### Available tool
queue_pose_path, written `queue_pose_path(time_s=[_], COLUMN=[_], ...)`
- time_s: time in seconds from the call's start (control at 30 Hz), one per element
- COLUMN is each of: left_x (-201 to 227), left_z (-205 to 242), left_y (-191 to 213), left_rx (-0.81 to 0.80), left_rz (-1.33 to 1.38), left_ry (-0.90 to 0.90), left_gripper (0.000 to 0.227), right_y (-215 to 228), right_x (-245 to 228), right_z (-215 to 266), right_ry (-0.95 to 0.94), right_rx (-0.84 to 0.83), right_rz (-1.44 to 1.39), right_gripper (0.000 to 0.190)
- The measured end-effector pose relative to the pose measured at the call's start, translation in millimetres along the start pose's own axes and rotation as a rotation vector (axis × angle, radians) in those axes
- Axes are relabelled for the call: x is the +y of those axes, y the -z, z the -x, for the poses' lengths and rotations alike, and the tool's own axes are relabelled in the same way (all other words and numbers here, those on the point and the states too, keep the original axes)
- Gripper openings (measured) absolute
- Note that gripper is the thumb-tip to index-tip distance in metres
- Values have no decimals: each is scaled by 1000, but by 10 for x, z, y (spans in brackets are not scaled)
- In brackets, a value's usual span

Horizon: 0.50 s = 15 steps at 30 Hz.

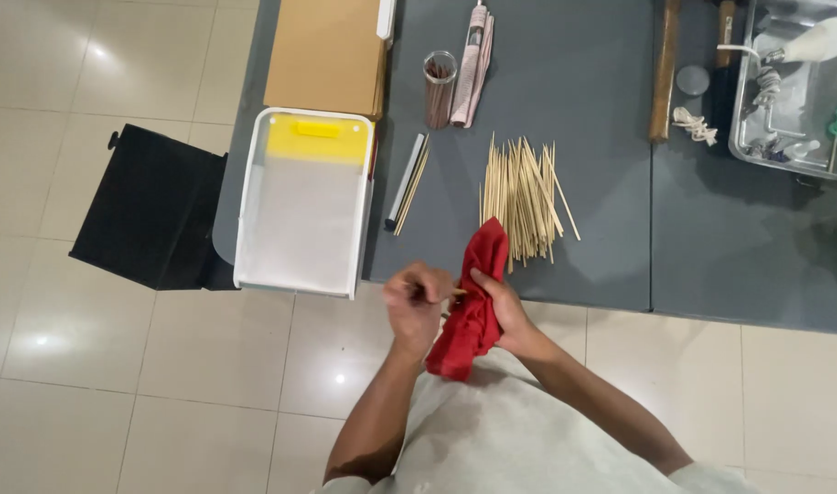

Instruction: Cleaning wooden skewers by wiping them with a red cloth on a workstation table.

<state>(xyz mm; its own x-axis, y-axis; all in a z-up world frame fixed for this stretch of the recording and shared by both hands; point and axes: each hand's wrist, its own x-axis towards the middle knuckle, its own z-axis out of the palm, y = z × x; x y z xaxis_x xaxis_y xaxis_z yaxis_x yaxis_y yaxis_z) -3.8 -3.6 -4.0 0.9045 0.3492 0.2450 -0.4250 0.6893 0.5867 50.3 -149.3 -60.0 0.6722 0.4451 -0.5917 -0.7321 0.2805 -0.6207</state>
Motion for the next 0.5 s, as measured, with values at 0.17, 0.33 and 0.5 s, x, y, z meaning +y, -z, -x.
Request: queue_pose_path(time_s=[0.17, 0.33, 0.5], left_x=[-438, -827, -994], left_z=[66, 106, -58], left_y=[50, 232, 188], left_rx=[-108, -183, -128], left_rz=[-669, -674, -765], left_ry=[-34, -26, -21], left_gripper=[84, 73, 51], right_y=[501, 687, 541], right_x=[391, 275, -86], right_z=[-407, -463, -389], right_ry=[-53, 30, -101], right_rx=[-75, -213, -21], right_rz=[-137, -106, -1], right_gripper=[18, 15, 27])
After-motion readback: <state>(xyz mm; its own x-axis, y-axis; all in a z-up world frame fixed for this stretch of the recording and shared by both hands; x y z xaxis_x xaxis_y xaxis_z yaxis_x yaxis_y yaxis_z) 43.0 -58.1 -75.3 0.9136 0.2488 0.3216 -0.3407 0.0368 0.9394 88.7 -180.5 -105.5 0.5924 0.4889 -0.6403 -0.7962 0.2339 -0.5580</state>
